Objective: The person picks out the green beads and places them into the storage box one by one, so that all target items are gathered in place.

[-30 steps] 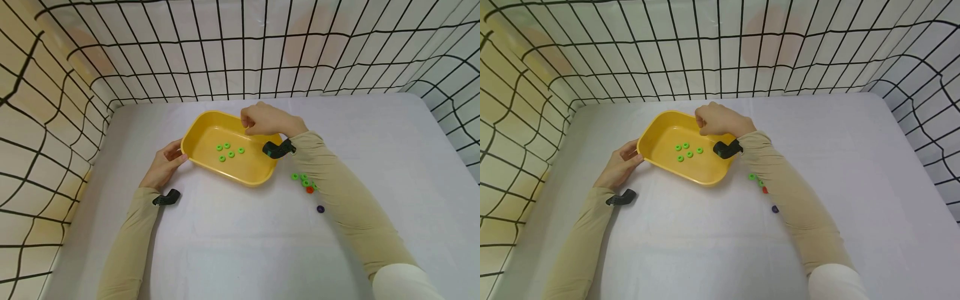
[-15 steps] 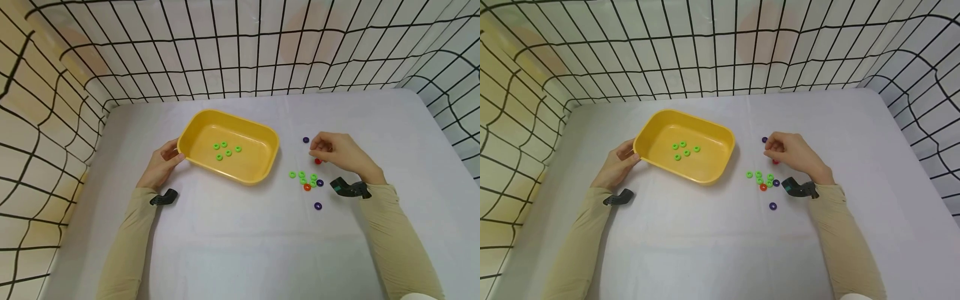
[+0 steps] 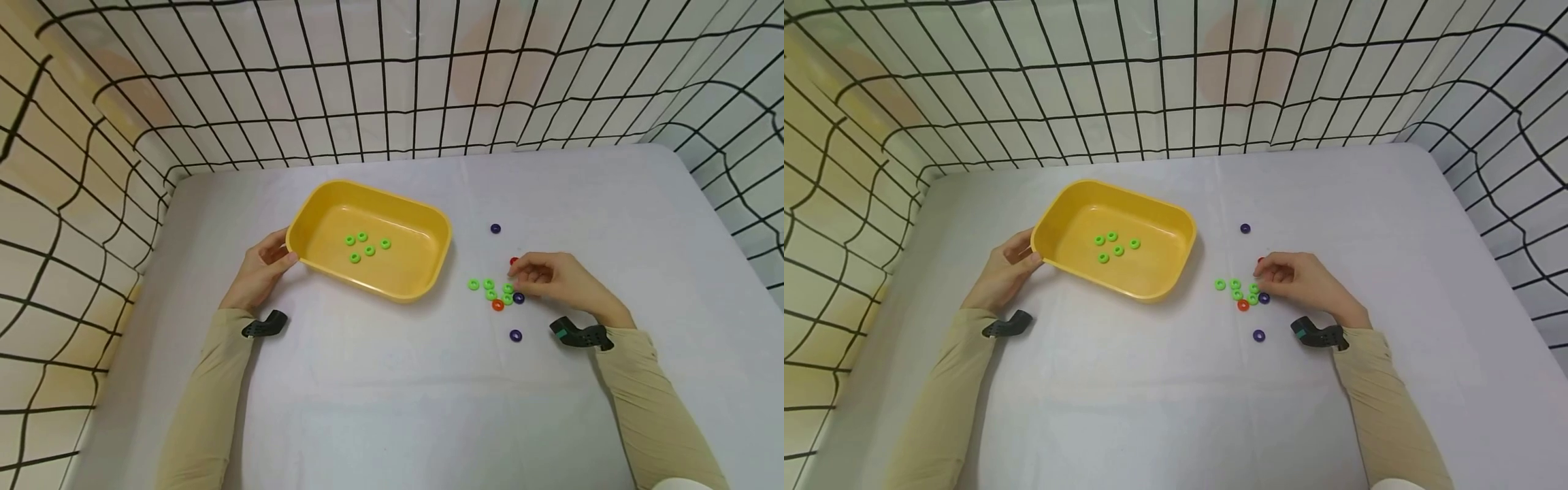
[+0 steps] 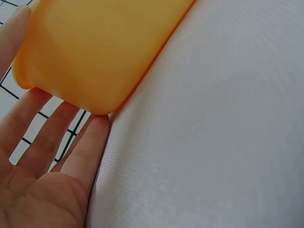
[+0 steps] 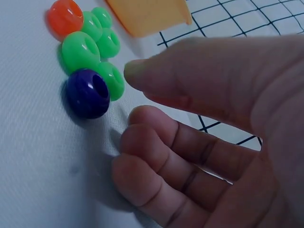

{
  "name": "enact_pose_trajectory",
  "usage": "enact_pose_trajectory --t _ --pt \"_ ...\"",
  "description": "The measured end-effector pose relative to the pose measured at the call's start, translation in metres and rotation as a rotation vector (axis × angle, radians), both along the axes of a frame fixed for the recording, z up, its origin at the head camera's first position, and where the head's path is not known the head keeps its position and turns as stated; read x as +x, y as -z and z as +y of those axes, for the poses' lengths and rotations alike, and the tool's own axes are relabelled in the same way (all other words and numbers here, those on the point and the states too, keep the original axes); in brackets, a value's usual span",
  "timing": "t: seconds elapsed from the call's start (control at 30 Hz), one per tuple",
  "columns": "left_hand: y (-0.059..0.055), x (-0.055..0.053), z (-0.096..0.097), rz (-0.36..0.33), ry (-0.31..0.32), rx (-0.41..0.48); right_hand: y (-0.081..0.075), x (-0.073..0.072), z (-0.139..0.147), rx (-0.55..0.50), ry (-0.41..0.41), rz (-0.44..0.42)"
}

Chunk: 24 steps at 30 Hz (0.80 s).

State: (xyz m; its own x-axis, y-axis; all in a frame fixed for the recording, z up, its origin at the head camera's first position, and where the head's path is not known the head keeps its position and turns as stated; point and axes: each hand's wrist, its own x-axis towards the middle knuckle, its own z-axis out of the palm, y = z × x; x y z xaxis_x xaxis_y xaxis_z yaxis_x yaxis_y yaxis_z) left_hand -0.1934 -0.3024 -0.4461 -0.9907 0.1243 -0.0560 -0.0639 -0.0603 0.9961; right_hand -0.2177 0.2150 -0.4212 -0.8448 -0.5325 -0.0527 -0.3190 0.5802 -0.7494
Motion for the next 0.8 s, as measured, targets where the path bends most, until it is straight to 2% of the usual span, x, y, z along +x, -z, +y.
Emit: enact_pose_trajectory --t 0.33,0.8 --pt "0.0008 0.0003 0.0006 0.008 0.003 0.012 0.0018 0.0004 0.0007 0.012 -0.056 -0.006" --pt "0.0 0.0007 0.0005 0.012 -0.001 0.032 -0.0005 -0.0005 -0.0076 0.061 -0.013 -0.026"
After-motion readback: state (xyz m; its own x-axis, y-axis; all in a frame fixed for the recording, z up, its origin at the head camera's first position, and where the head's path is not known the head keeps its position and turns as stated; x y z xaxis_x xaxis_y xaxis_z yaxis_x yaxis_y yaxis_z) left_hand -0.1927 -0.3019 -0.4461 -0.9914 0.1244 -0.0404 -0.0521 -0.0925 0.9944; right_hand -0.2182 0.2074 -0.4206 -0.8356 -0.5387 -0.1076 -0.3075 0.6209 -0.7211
